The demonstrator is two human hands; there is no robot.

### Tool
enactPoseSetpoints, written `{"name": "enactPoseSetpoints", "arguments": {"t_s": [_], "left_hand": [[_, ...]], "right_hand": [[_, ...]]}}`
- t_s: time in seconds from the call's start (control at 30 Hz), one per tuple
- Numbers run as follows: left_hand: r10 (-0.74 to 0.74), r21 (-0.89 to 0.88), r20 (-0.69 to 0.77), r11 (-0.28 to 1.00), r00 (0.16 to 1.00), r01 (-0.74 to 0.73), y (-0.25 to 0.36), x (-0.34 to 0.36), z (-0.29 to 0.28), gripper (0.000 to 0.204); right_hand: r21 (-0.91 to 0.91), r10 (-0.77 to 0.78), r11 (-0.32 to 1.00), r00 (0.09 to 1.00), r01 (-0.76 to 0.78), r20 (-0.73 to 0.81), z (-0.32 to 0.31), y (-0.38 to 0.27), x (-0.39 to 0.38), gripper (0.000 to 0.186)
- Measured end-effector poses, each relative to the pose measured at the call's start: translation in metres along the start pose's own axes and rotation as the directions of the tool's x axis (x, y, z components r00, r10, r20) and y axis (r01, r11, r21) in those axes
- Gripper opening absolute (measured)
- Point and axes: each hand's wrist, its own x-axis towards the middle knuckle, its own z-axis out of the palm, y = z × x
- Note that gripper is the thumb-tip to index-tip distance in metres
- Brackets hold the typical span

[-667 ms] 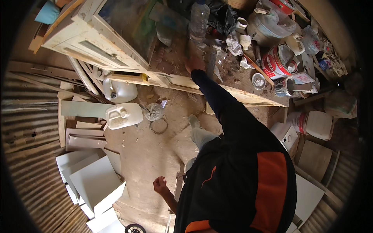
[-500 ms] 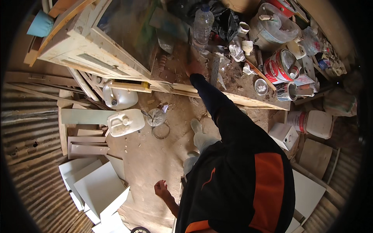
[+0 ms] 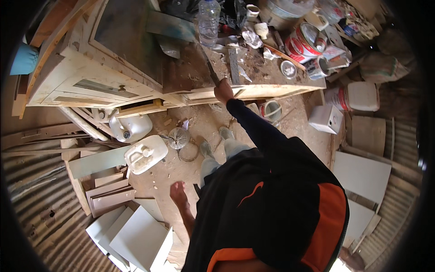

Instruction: The person walks through a cluttered workshop, then squats to scrape and pry at a small motorized machine using a metal tool. The person removes a small metal piece and continues to scrape the machine's housing.

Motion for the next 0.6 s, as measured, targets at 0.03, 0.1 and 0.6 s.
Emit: {"name": "enactPoseSetpoints", "arguments": {"t_s": [0.03, 0.1, 0.6], "left_hand": [[0.03, 0.038, 0.039, 0.999, 0.999, -0.032, 0.005, 0.017, -0.008, 0.016], [0.146, 0.128, 0.159, 0.978, 0.976, -0.167, 0.023, 0.049, -0.007, 0.016], [0.825, 0.075, 0.561, 0.032, 0.068, -0.997, 0.27, 0.08, 0.105, 0.026]], "right_hand": [[0.015, -0.033, 0.999, 0.999, 0.033, 0.018, -0.009, 0.001, -0.025, 0.038], [-0.027, -0.24, 0.971, 0.964, 0.238, -0.112, -0.035, 0.022, -0.071, 0.028], [-0.192, -0.453, 0.89, 0.854, 0.414, -0.256, -0.082, 0.057, -0.269, 0.031]]}}
